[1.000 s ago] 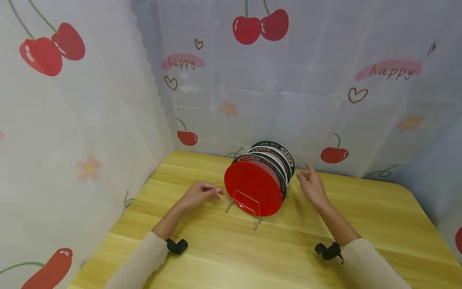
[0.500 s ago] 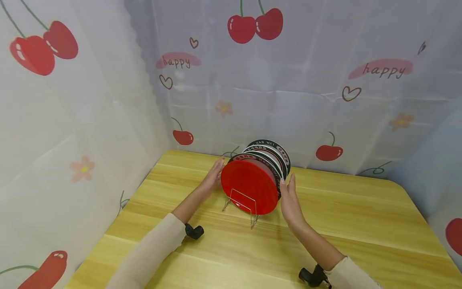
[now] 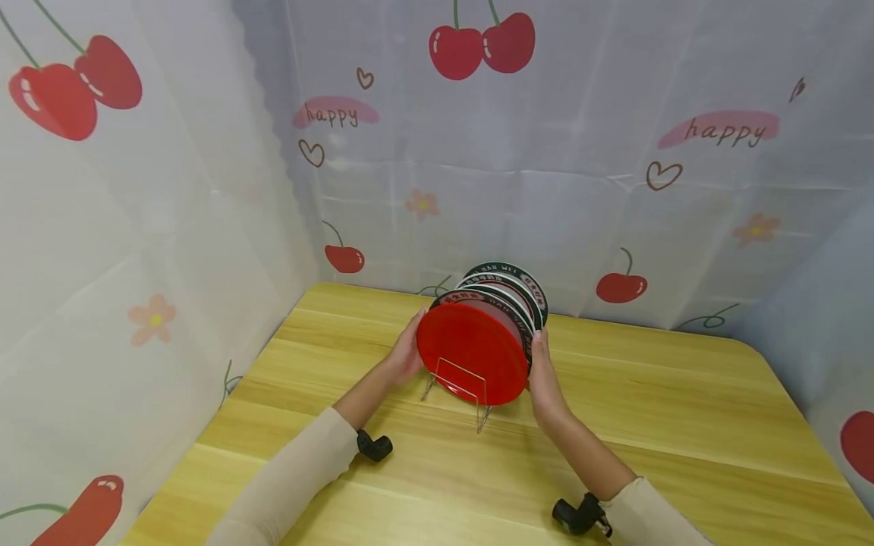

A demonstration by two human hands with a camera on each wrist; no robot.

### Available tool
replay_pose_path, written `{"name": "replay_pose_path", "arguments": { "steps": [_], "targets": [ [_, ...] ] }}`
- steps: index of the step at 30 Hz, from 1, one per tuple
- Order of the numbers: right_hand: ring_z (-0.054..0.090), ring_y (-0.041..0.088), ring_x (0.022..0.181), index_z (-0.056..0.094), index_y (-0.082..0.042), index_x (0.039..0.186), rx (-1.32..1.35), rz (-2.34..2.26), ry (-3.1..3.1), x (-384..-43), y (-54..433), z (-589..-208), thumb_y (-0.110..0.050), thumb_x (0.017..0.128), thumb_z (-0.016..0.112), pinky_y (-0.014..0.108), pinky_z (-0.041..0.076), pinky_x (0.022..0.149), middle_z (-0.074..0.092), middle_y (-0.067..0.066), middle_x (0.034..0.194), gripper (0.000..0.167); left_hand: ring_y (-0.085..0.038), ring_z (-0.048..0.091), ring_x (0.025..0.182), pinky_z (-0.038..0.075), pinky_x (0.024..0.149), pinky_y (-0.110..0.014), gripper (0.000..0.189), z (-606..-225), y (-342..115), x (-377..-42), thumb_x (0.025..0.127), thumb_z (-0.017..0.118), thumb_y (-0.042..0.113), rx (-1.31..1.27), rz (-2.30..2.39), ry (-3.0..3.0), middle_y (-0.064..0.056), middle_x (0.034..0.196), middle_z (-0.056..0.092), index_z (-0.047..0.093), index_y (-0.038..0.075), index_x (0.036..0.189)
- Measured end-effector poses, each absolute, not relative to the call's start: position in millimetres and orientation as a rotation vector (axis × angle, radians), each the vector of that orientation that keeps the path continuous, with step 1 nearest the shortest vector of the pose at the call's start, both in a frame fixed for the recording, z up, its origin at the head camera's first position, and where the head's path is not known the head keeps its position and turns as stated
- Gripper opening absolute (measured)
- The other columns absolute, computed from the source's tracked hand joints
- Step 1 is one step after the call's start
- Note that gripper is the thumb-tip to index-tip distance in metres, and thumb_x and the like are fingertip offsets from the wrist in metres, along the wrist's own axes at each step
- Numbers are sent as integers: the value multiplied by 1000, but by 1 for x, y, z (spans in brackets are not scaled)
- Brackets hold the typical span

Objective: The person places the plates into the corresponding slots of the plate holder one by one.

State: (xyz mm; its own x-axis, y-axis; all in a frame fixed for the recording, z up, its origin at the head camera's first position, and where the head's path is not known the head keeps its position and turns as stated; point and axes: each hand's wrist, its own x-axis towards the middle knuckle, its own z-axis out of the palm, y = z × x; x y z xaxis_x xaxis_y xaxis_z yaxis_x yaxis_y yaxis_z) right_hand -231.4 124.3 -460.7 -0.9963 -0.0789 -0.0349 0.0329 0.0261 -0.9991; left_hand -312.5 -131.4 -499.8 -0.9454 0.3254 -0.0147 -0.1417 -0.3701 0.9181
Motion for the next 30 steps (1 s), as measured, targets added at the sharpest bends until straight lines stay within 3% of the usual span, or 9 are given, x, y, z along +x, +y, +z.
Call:
{"name": "replay_pose_path", "arguments": {
  "steps": [6,13,19,26,30],
  "targets": [
    [3,23,154,-6,-26,164,-60,-2257,2081,-240,129,-462,-59,107,19,47,13,125,1,-1,170,71,-14,55,112,52,92,-28,52,-499,-124,-303,108,30,51,287,2419,1523,5,123,59,48,13,139],
    [26,17,142,14,-28,164,-58,-2338,1944,-243,135,-461,-58,108,20,33,33,115,27,-2,159,64,-12,56,113,52,94,-27,52,-499,-115,-288,109,32,47,272,2495,1492,6,123,59,41,11,144],
    [25,17,142,12,-27,164,-30,-2351,1885,-246,141,-459,-56,108,23,28,37,111,25,-3,160,64,-12,58,112,51,95,-28,47,-502,-108,-281,109,33,48,288,2526,1465,7,121,62,49,13,136],
    [22,17,145,7,-26,165,-11,-2350,1825,-249,147,-459,-54,109,24,22,40,107,19,-3,165,65,-13,52,120,48,102,-28,62,-505,-103,-273,109,32,46,245,2537,1472,1,136,53,25,7,158],
    [26,16,142,10,-27,165,-17,-2360,1803,-252,150,-461,-53,109,24,19,43,103,21,-3,163,63,-14,53,119,48,101,-30,63,-504,-100,-270,109,32,48,266,2529,1481,2,133,55,30,6,155]
  ]
}}
